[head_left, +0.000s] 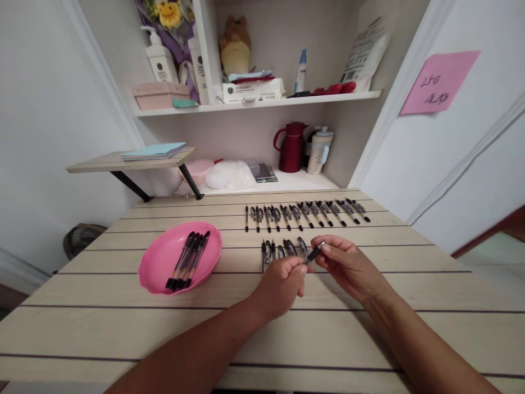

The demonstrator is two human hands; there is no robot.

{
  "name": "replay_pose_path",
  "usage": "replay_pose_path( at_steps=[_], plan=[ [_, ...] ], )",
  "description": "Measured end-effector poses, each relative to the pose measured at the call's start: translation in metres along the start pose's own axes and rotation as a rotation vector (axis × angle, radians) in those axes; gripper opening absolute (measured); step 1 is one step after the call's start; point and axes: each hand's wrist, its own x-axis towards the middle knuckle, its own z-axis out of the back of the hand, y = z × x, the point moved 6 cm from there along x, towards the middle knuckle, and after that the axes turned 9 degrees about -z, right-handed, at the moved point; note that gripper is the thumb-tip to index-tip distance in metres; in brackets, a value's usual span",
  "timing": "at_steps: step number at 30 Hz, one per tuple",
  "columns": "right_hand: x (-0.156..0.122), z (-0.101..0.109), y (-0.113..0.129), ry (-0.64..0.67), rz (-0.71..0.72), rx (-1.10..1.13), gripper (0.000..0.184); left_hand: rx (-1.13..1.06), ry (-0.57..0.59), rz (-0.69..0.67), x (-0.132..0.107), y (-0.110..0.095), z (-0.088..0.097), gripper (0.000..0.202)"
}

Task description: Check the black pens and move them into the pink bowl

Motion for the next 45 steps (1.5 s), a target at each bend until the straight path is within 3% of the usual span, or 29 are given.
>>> replay_pose_path(
  at_steps=[4, 9, 15, 22, 26, 32, 36, 45],
  plan=[
    [0.002, 0.0, -0.002, 0.004, 0.023, 0.005, 0.016, 0.028, -0.004, -0.018, 0.0, -0.002, 0.0, 0.034],
    [0.0, -0.005, -0.002, 0.1, 0.001, 0.034, 0.019, 0.022, -0.01, -0.029, -0.001, -0.003, 0.001, 0.033],
    [0.002, -0.001, -0.003, 0.057, 0.012, 0.034, 0.012, 0.057, -0.007, -0.043, -0.002, -0.006, 0.001, 0.033],
    [0.001, -0.003, -0.003, 0.073, -0.022, 0.026, 0.025, 0.082, -0.01, -0.058, -0.001, -0.008, 0.002, 0.032],
    [0.002, 0.003, -0.004, 0.002, -0.004, 0.002, 0.016, 0.082, -0.016, -0.065, -0.002, -0.006, 0.002, 0.033],
    [0.0, -0.003, -0.002, 0.065, -0.014, -0.003, 0.021, 0.069, -0.018, -0.061, -0.001, -0.006, 0.002, 0.032],
    [0.001, 0.003, -0.003, 0.018, -0.006, 0.021, 0.017, 0.069, -0.011, -0.056, 0.0, -0.006, 0.002, 0.033],
    [0.002, 0.003, -0.004, 0.004, 0.026, -0.018, 0.015, 0.239, -0.044, -0.094, -0.003, -0.011, 0.006, 0.03]
  ],
)
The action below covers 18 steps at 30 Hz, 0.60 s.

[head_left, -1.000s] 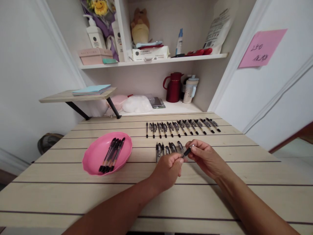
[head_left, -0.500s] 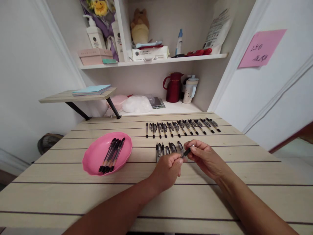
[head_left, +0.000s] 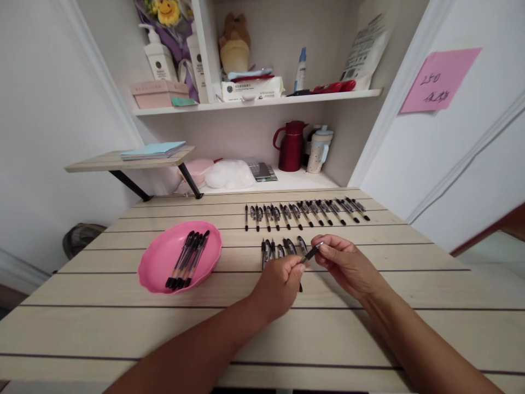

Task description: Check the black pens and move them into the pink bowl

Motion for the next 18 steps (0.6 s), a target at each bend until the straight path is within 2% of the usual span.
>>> replay_pose_path(
  at_steps=[5, 7, 10, 14, 16, 18],
  plan=[
    [0.002, 0.001, 0.005, 0.003, -0.006, -0.096, 0.025, -0.023, -0.036, 0.045, 0.003, 0.001, 0.006, 0.03],
    [0.009, 0.011, 0.01, -0.115, 0.009, -0.201, 0.03, -0.066, -0.086, 0.087, 0.005, 0.004, 0.012, 0.03],
    [0.025, 0.024, 0.016, -0.332, 0.009, -0.569, 0.025, -0.136, -0.151, 0.121, 0.007, 0.012, 0.018, 0.03],
    [0.047, 0.013, 0.015, -0.411, 0.012, -1.193, 0.021, -0.189, -0.186, 0.142, 0.008, 0.022, 0.021, 0.031],
    [0.054, 0.01, 0.011, -0.466, 0.004, -1.306, 0.025, -0.202, -0.187, 0.161, 0.008, 0.025, 0.021, 0.031],
    [0.058, 0.01, 0.007, -0.488, -0.004, -1.288, 0.026, -0.212, -0.189, 0.169, 0.007, 0.026, 0.022, 0.031]
  ],
)
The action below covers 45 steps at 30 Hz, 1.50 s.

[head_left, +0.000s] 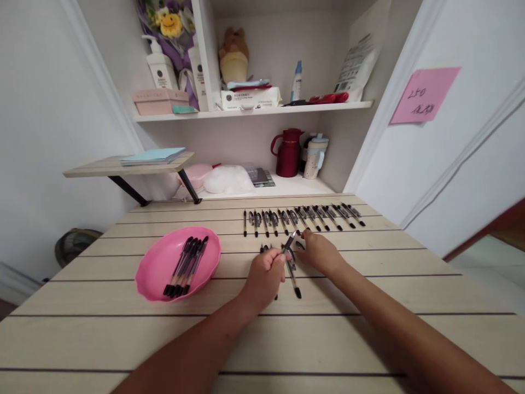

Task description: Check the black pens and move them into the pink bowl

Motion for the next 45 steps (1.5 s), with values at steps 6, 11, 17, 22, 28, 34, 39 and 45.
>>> replay_pose_path(
  at_steps=[6, 11, 17, 22, 28, 34, 39, 45],
  plan=[
    [0.001, 0.007, -0.006, 0.122, 0.018, 0.349, 0.014, -0.002, 0.001, 0.032, -0.001, -0.001, 0.001, 0.029],
    [-0.007, 0.016, 0.001, 0.332, 0.001, 1.278, 0.023, 0.027, 0.025, 0.042, -0.003, -0.001, -0.003, 0.029],
    [-0.015, 0.017, 0.012, 0.331, 0.034, 1.324, 0.023, 0.058, 0.041, 0.02, -0.003, 0.0, -0.004, 0.029],
    [-0.022, 0.013, 0.017, 0.404, 0.063, 1.248, 0.025, 0.101, 0.055, 0.015, -0.002, -0.001, -0.004, 0.03],
    [-0.032, -0.001, 0.023, 0.537, 0.097, 1.143, 0.023, 0.115, 0.05, -0.006, -0.002, -0.005, -0.003, 0.028],
    [-0.036, -0.01, 0.026, 0.594, 0.088, 1.164, 0.023, 0.113, 0.045, 0.0, -0.001, -0.006, -0.002, 0.025],
    [-0.038, -0.009, 0.026, 0.601, 0.086, 1.168, 0.023, 0.125, 0.04, -0.027, -0.001, -0.007, -0.003, 0.025],
    [-0.042, -0.011, 0.028, 0.617, 0.066, 1.178, 0.02, 0.206, 0.024, -0.071, -0.002, -0.01, -0.001, 0.024]
  ],
)
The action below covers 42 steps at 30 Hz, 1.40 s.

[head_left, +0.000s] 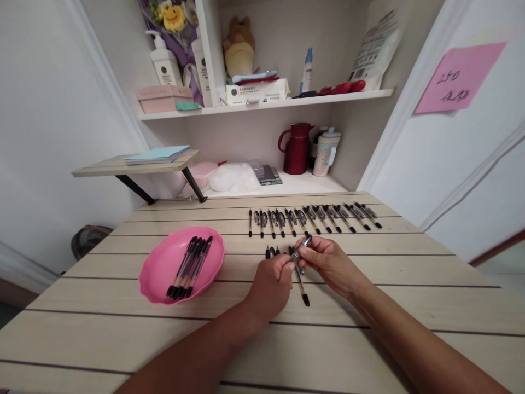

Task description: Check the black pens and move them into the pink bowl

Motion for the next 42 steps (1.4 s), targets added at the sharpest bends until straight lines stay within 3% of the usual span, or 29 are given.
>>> replay_pose_path(
  at_steps=[9, 13, 17, 22, 25, 29, 31, 35, 42],
  plan=[
    [0.004, 0.003, -0.002, -0.001, 0.014, 0.028, 0.023, 0.067, 0.01, -0.041, 0.004, -0.002, 0.002, 0.022],
    [0.008, 0.023, 0.003, -0.083, 0.118, 0.097, 0.033, 0.091, -0.117, -0.068, 0.009, -0.006, 0.021, 0.021],
    [0.013, 0.046, 0.0, -0.225, 0.131, 0.05, 0.032, 0.15, -0.32, -0.204, 0.011, -0.033, 0.063, 0.021],
    [0.014, 0.05, -0.007, -0.254, 0.071, -0.082, 0.035, 0.413, -0.442, -0.203, -0.002, -0.056, 0.136, 0.023],
    [0.015, 0.052, -0.011, -0.256, 0.058, -0.128, 0.037, 0.735, -0.48, -0.081, -0.018, -0.05, 0.184, 0.021],
    [0.019, 0.058, -0.017, -0.271, 0.031, -0.153, 0.04, 1.044, -0.319, 0.272, -0.04, -0.011, 0.221, 0.024],
    [0.02, 0.06, -0.019, -0.278, 0.019, -0.164, 0.041, 1.1, -0.246, 0.391, -0.05, 0.009, 0.225, 0.024],
    [0.02, 0.059, -0.018, -0.295, 0.013, -0.192, 0.042, 1.102, -0.183, 0.468, -0.057, 0.034, 0.215, 0.024],
    [0.019, 0.056, -0.016, -0.388, 0.036, -0.369, 0.034, 1.141, -0.145, 0.498, -0.052, 0.037, 0.208, 0.025]
  ],
)
